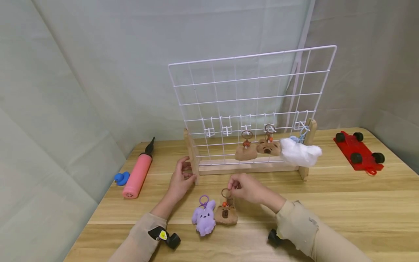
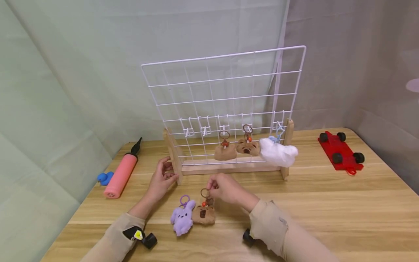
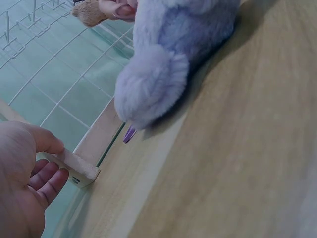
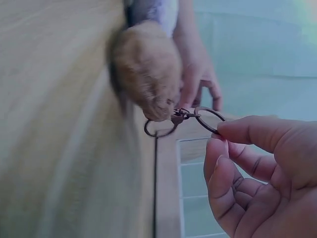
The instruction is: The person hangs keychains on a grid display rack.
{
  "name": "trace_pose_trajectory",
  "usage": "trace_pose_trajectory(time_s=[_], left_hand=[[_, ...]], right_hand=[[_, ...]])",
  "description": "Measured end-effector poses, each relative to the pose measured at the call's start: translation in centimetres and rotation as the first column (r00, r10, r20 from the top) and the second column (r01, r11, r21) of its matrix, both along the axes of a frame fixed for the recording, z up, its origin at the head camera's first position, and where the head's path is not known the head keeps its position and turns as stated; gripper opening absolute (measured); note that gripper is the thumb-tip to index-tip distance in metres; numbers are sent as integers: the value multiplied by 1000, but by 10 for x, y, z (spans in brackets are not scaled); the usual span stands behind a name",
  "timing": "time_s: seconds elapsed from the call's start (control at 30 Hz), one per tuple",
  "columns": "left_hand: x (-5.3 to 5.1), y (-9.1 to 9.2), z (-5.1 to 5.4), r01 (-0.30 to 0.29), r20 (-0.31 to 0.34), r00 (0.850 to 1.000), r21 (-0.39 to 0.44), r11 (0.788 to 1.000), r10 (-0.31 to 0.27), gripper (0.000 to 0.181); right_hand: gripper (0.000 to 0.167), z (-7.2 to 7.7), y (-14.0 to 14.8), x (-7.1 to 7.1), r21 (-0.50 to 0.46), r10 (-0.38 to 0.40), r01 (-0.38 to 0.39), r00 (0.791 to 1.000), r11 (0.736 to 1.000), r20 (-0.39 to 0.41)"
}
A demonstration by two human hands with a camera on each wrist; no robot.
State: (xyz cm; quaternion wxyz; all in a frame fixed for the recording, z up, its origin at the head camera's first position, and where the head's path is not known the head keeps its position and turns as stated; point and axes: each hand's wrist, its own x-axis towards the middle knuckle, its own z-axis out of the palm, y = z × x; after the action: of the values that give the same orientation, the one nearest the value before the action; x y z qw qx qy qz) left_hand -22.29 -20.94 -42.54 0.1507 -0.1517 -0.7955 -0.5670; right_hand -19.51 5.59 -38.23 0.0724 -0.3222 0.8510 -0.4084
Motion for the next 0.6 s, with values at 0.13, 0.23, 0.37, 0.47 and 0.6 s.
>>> trace_pose_trajectory(time_s=[0.13, 0.23, 0.37, 0.47, 0.6], left_hand=[[4, 2, 9, -15, 95, 995, -9, 1000, 16, 65], [3, 2, 9, -25, 133, 991, -17, 1000, 27, 66], [0, 0, 2, -31, 130, 991, -25, 999, 34, 66], [-1, 0, 2, -30, 128, 991, -25, 999, 33, 66], [-2, 0, 2, -33, 124, 992, -30, 999, 37, 66]], right_hand=[[4, 11, 2, 1, -20, 10, -10, 1000, 1000, -25], [3, 19, 3, 3, -21, 6, -6, 1000, 1000, -28], [3, 31, 6, 6, -13, -6, 5, 998, 1000, -62], [5, 43, 8, 8, -11, -11, 10, 996, 1000, -92], [4, 60, 11, 10, -12, -34, 33, 997, 999, -70]])
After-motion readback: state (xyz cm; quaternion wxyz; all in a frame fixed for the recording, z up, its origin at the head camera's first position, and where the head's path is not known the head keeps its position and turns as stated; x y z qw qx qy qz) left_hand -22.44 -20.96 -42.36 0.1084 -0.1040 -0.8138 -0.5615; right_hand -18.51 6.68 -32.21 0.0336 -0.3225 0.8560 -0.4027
